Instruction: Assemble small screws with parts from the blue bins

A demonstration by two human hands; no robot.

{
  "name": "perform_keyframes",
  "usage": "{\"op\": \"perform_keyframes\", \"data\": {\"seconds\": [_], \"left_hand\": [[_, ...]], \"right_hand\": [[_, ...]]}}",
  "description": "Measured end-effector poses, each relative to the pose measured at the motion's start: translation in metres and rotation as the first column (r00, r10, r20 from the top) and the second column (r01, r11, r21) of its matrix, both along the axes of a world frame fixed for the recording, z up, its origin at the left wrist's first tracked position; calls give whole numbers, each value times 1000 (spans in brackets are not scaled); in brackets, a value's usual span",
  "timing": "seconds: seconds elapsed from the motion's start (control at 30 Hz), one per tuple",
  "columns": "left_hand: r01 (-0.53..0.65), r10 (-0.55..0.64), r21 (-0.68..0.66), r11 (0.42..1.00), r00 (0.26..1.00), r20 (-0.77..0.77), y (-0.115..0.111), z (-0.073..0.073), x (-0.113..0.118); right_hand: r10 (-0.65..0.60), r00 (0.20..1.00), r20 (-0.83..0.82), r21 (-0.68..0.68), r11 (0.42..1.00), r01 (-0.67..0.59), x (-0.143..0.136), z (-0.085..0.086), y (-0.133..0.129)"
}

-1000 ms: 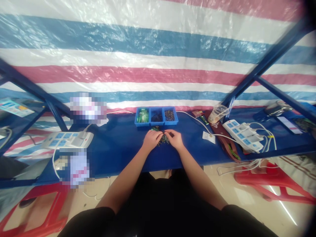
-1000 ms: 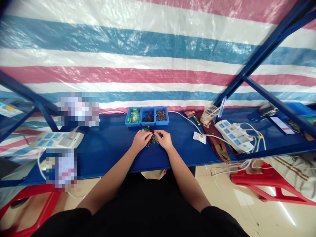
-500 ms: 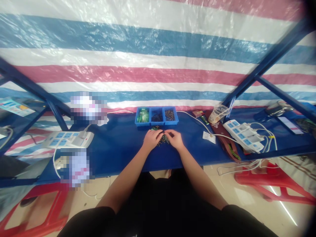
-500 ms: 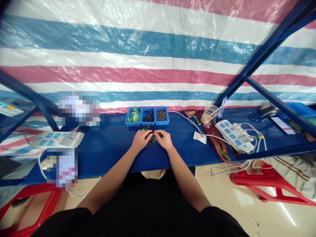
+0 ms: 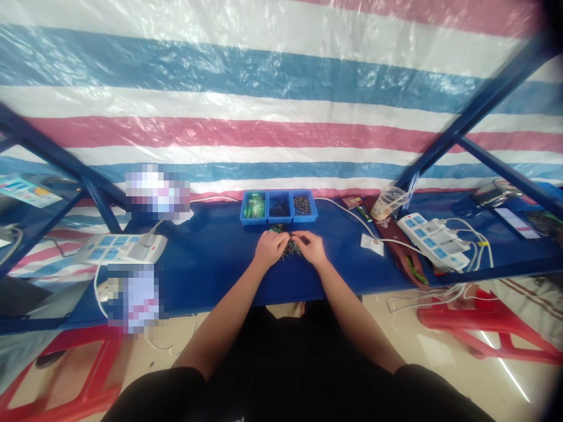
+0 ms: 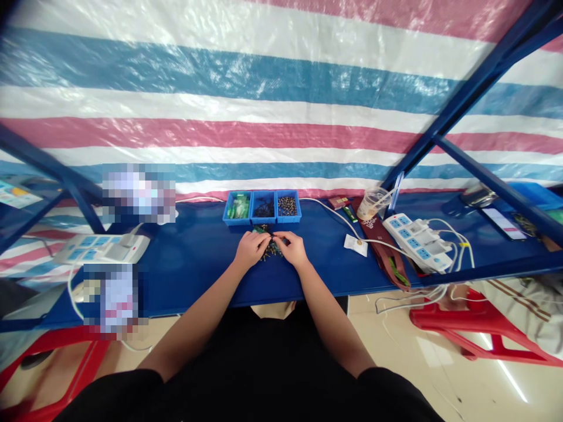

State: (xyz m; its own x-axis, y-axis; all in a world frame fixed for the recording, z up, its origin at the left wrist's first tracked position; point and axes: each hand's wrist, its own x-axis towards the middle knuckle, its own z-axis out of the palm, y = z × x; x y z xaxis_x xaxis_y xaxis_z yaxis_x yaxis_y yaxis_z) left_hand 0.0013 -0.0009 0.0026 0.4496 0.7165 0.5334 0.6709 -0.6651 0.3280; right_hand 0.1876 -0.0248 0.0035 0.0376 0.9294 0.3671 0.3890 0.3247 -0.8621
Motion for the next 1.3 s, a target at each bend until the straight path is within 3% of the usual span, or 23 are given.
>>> {"op": "perform_keyframes", "data": {"seconds": [0.33, 0.8, 1.3], "left_hand": [[-6, 6, 7, 1000, 999, 34, 1, -2, 1], [-4, 4, -13, 1000, 1000, 18, 0, 2, 1], [24, -24, -3, 1000, 999, 35, 1, -3, 1]], "right_hand": [[-6, 1000, -10, -36, 999, 6, 0, -5, 2], [3, 1000, -5, -14, 1000, -3, 0, -5, 2], [-15, 1000, -10, -54, 998, 14, -1, 0, 0]]}}
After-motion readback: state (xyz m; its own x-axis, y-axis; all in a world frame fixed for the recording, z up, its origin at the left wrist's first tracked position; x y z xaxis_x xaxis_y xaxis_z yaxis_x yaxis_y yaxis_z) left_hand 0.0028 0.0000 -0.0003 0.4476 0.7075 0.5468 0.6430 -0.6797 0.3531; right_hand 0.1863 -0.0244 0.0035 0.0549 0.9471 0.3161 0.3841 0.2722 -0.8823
